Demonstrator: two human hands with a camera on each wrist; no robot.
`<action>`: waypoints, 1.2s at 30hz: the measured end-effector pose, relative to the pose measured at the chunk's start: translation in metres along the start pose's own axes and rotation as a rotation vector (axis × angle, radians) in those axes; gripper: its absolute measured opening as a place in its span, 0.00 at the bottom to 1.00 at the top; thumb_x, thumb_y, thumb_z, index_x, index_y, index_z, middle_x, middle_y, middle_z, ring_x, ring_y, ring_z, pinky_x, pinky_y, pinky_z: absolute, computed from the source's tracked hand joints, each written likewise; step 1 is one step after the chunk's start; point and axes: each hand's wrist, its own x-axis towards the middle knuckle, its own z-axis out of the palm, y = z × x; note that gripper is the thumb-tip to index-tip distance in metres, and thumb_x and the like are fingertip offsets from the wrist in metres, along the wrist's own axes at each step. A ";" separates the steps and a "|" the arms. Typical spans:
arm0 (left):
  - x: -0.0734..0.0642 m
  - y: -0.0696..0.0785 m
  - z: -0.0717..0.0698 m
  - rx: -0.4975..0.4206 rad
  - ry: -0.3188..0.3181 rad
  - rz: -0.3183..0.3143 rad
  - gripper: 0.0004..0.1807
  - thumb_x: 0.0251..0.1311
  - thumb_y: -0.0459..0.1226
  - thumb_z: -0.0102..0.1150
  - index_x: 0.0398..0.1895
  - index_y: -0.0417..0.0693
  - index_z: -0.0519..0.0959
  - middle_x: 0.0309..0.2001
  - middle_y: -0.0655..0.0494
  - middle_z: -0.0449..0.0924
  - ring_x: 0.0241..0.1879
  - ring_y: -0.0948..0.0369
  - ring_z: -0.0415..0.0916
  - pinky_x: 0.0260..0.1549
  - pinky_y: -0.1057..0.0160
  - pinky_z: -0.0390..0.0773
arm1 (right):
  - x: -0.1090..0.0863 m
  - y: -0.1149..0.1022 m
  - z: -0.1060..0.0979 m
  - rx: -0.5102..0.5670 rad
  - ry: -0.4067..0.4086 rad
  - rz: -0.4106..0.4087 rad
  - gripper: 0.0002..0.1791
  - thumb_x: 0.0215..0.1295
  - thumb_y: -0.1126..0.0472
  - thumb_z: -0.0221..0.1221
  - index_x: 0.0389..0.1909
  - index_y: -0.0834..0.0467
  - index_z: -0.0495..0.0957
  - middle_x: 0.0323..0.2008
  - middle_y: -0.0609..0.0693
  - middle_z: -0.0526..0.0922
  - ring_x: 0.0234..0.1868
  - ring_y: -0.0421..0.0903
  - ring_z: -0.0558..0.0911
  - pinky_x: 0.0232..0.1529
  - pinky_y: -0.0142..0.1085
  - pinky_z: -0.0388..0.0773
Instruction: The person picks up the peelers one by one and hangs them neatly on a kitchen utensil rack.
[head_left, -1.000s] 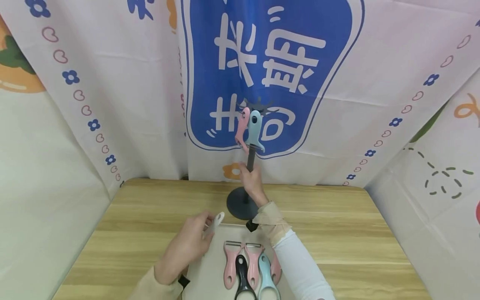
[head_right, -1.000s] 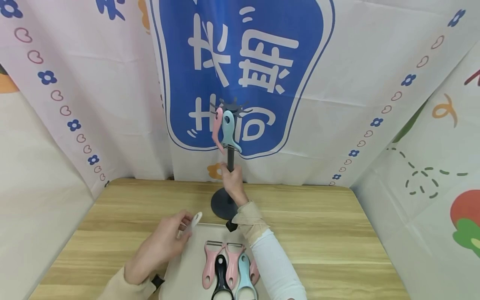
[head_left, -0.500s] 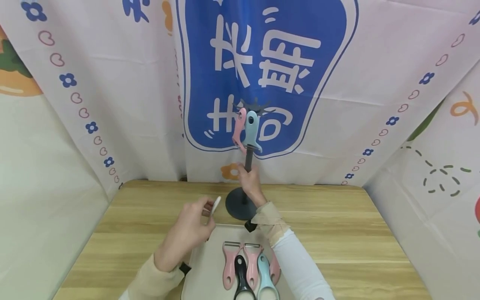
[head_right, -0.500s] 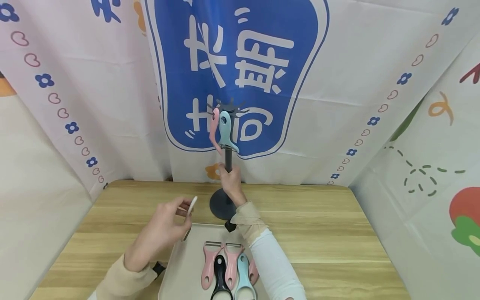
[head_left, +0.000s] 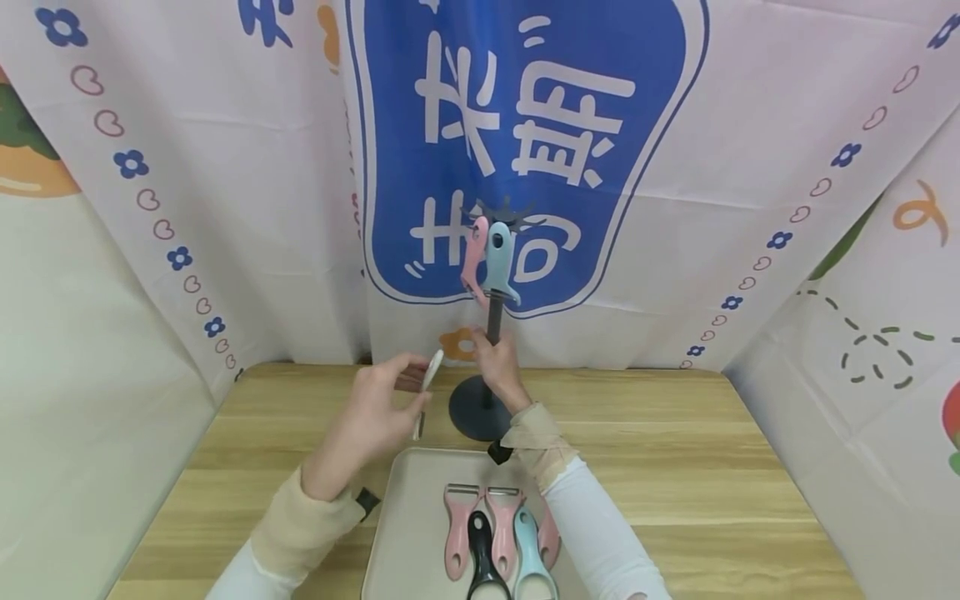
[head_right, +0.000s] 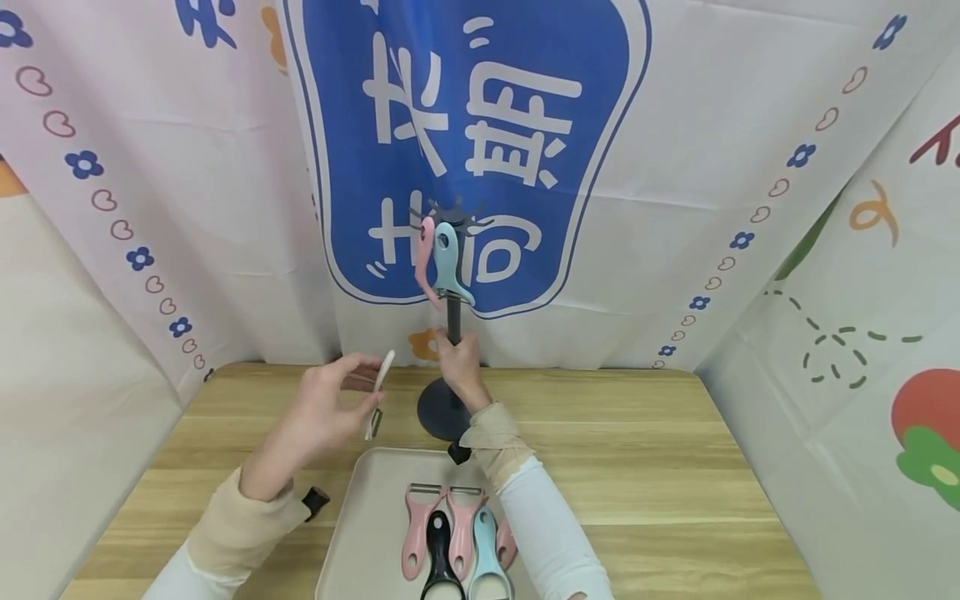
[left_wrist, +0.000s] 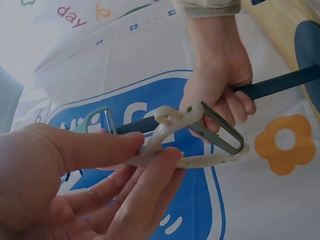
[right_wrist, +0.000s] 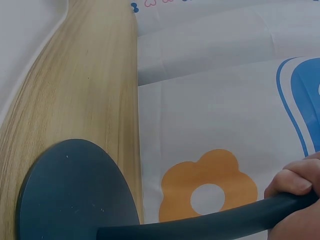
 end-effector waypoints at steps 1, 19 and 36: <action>0.003 0.001 -0.002 0.000 0.003 0.013 0.19 0.59 0.22 0.71 0.54 0.36 0.82 0.47 0.41 0.89 0.44 0.47 0.90 0.50 0.47 0.87 | 0.000 0.000 0.000 0.002 0.001 -0.002 0.29 0.81 0.61 0.51 0.12 0.50 0.63 0.10 0.39 0.62 0.11 0.37 0.60 0.15 0.32 0.56; 0.059 0.011 -0.033 -0.190 0.112 0.061 0.21 0.66 0.29 0.72 0.61 0.40 0.82 0.52 0.41 0.87 0.49 0.46 0.89 0.51 0.49 0.88 | -0.001 -0.002 0.000 -0.003 -0.017 -0.041 0.28 0.81 0.62 0.51 0.13 0.52 0.64 0.10 0.39 0.62 0.11 0.38 0.60 0.16 0.32 0.56; 0.109 0.006 -0.035 -0.316 0.319 0.244 0.18 0.68 0.35 0.72 0.60 0.44 0.85 0.54 0.48 0.89 0.52 0.53 0.88 0.52 0.65 0.86 | -0.003 0.000 0.000 -0.027 -0.013 -0.030 0.29 0.82 0.60 0.50 0.13 0.53 0.65 0.10 0.40 0.63 0.11 0.38 0.60 0.15 0.33 0.57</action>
